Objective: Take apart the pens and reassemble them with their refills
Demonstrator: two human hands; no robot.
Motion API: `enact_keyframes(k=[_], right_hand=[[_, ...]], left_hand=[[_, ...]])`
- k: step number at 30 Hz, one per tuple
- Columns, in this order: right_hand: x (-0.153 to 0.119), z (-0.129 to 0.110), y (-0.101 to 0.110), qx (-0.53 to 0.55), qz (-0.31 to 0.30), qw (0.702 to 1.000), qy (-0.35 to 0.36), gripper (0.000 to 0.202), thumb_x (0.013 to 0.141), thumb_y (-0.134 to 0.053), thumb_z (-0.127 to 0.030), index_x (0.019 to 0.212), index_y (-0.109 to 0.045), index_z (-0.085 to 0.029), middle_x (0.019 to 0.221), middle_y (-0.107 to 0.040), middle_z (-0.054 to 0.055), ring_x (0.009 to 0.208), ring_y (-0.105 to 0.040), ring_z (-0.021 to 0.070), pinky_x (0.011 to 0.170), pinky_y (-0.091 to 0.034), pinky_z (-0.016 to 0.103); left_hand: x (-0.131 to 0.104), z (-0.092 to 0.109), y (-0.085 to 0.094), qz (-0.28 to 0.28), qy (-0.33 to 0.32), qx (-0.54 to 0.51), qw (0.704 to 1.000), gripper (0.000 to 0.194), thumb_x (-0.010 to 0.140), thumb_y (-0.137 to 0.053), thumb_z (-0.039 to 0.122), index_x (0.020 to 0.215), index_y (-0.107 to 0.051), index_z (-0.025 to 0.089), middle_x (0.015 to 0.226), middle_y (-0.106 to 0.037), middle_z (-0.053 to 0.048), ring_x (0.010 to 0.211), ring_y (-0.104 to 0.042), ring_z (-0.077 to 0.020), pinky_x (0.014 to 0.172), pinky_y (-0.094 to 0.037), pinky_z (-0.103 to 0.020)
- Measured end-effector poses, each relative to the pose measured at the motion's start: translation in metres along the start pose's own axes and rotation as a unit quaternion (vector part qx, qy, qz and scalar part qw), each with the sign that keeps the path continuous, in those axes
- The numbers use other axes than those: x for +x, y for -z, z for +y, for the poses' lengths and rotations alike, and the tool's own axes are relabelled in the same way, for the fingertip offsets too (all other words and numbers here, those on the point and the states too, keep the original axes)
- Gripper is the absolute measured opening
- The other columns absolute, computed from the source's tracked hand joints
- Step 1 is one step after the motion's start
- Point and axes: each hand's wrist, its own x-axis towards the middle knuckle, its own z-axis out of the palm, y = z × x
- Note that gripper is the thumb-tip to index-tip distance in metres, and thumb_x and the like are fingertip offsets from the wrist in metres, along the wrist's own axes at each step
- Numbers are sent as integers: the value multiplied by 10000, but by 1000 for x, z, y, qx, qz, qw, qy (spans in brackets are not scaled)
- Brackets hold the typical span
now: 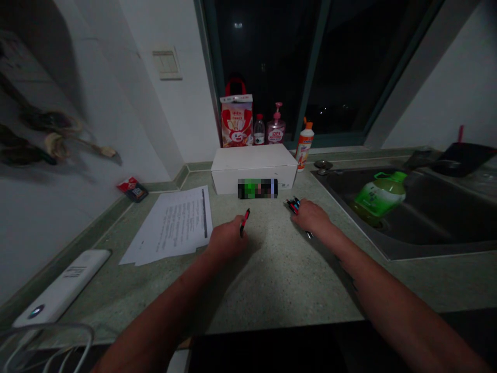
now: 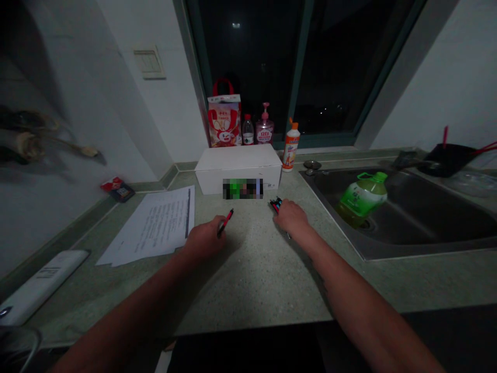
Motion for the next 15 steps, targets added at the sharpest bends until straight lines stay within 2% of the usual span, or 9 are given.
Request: enact_keyframes(k=[2,6,10,15], right_hand=[[0,-1,1,2,2,1000,6,366,827,-624,-258,1147,-605,-82,1102,-690,220,1008,-678,305,779,-489,328],[-2,-3,3,6,-1,1000,22,343,841,-604,-254,1131,-621,-72,1089,-695,221,1009,-678,308,776,-490,329],[-1,1,4,10,-6,1000,10,373,831,-615,-269,1139,-627,-60,1118,-680,232,1034,-666,313,800,-497,344],[5,8,5,18,-6,1000,-24,405,826,-609,-286,1161,-627,-58,1157,-666,234,1060,-662,315,804,-504,340]], left_hand=[[-1,1,-4,-2,-16,7,1000,432,837,-559,283,1264,-565,220,956,-727,-140,854,-680,-310,767,-462,-383],[0,-1,-6,43,-22,-6,999,403,850,-579,371,1213,-604,198,1049,-710,-176,914,-667,-334,777,-467,-411],[1,-1,-5,56,-27,-24,998,352,854,-591,378,1158,-635,206,943,-711,-125,894,-660,-298,765,-467,-380],[-1,11,-7,41,-10,-38,998,331,864,-577,371,1141,-622,197,865,-690,-87,828,-659,-267,734,-461,-356]])
